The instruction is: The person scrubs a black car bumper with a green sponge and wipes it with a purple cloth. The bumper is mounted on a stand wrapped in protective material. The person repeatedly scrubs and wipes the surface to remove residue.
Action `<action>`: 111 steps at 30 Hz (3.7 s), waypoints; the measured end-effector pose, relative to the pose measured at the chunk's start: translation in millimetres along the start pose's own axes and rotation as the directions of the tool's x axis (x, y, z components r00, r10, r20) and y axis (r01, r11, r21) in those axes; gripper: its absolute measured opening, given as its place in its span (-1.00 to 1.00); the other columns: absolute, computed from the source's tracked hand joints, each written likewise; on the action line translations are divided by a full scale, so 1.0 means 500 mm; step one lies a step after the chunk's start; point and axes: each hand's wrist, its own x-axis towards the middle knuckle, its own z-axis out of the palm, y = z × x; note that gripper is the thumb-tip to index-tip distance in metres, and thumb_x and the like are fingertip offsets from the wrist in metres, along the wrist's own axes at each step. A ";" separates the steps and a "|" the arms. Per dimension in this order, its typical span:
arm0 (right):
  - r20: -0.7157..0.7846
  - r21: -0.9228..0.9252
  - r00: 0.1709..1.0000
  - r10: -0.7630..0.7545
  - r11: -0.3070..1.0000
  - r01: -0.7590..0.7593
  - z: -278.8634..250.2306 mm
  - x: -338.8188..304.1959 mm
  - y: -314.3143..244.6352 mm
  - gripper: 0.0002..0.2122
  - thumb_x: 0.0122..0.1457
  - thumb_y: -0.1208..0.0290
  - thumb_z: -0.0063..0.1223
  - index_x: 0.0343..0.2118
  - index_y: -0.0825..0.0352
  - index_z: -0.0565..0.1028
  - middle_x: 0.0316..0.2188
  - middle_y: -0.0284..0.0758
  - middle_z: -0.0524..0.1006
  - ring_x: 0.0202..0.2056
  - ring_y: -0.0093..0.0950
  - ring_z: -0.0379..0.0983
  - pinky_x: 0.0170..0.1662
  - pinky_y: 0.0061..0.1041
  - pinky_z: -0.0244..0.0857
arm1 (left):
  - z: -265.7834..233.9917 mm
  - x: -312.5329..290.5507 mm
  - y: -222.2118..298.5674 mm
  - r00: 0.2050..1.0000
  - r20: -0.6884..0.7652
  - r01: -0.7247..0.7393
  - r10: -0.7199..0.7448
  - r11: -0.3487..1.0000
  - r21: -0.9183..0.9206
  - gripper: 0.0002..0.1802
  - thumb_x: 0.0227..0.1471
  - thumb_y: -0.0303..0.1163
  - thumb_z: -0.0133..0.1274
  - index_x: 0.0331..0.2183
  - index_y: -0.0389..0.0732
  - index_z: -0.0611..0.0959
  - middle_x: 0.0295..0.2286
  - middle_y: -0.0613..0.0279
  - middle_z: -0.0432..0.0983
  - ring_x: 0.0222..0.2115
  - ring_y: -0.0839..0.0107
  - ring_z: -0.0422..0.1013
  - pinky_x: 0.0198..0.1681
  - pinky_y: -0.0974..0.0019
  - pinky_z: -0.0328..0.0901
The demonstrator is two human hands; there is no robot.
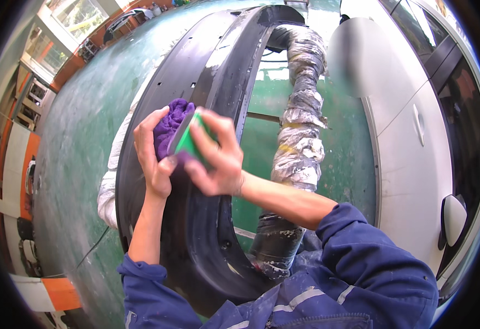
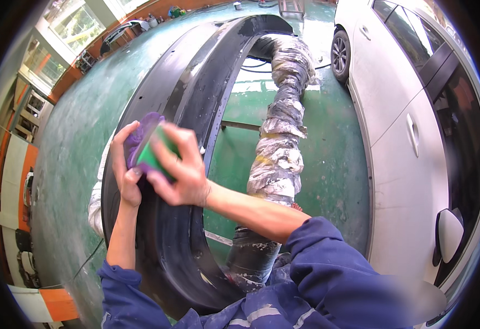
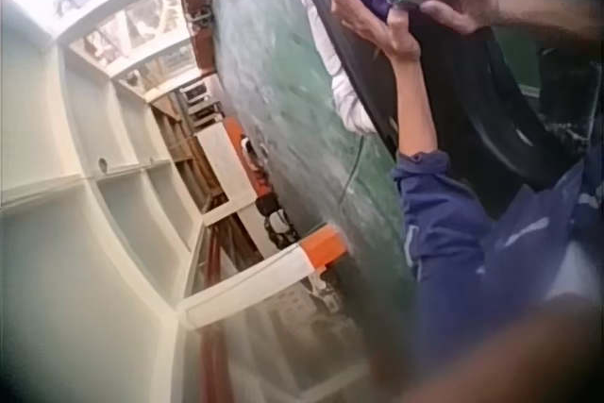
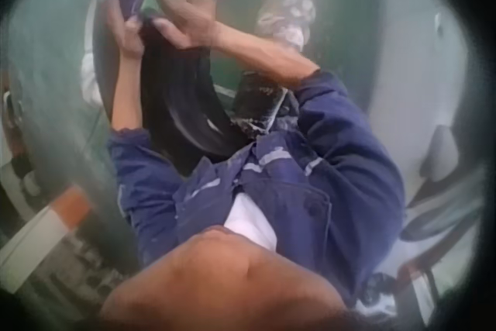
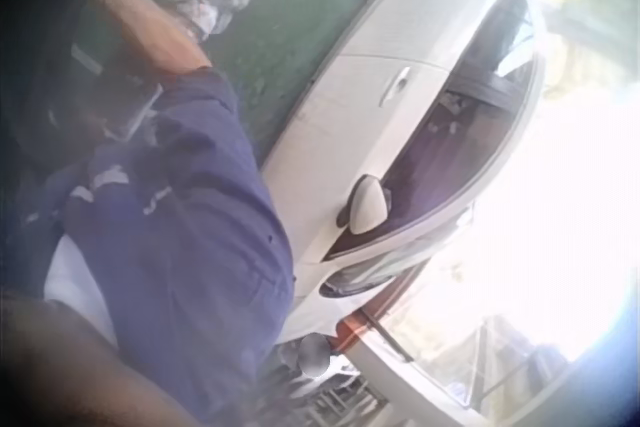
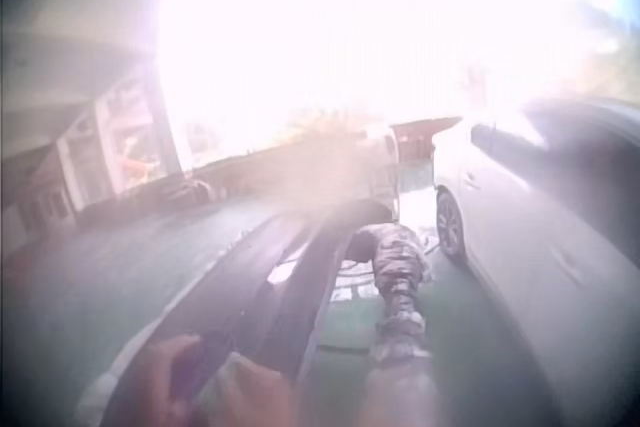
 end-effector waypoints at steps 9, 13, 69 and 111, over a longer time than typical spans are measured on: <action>0.044 0.096 0.994 -0.098 0.991 0.093 0.006 -0.007 -0.024 -0.39 -0.03 0.38 0.29 0.14 0.55 0.52 0.08 0.12 0.43 0.03 0.03 0.46 0.09 -0.14 0.43 | -0.003 -0.003 -0.017 0.987 -0.079 0.087 -0.138 0.885 -0.458 -0.03 0.00 0.17 -0.08 0.23 -0.41 0.41 0.17 -0.11 0.39 0.25 0.17 0.24 0.40 0.09 -0.04; -0.024 0.007 1.000 -0.006 1.000 0.006 -0.004 0.025 0.047 -0.35 -0.07 0.39 0.32 0.16 0.55 0.50 0.10 0.11 0.43 -0.04 -0.04 0.47 0.03 -0.19 0.44 | 0.008 -0.001 -0.007 0.989 -0.087 0.076 -0.118 0.919 -0.387 -0.10 0.10 0.14 -0.13 0.23 -0.41 0.41 0.15 -0.11 0.40 0.26 0.15 0.23 0.40 0.10 -0.05; -0.228 -0.391 0.533 0.814 0.425 -0.816 -0.001 -0.071 -0.063 -0.54 0.29 0.17 0.13 0.22 0.20 0.55 -0.09 0.14 0.32 -0.18 0.07 0.48 -0.08 -0.11 0.42 | 0.042 0.032 0.043 0.952 0.165 -0.305 0.257 0.832 0.464 -0.69 -0.30 -0.25 0.28 -0.43 -0.09 0.56 -0.30 0.31 0.46 -0.13 0.19 0.37 -0.03 0.05 0.16; -0.225 -0.462 0.519 0.824 0.379 -0.802 -0.028 -0.051 -0.045 -0.57 0.30 0.13 0.10 0.16 0.20 0.58 -0.14 0.09 0.33 -0.20 0.08 0.51 -0.15 -0.06 0.42 | 0.055 0.006 0.038 0.971 0.002 -0.216 0.240 0.872 0.440 -0.52 -0.23 -0.33 0.27 -0.13 0.00 0.69 -0.10 0.34 0.56 0.13 0.10 0.32 0.21 0.01 0.14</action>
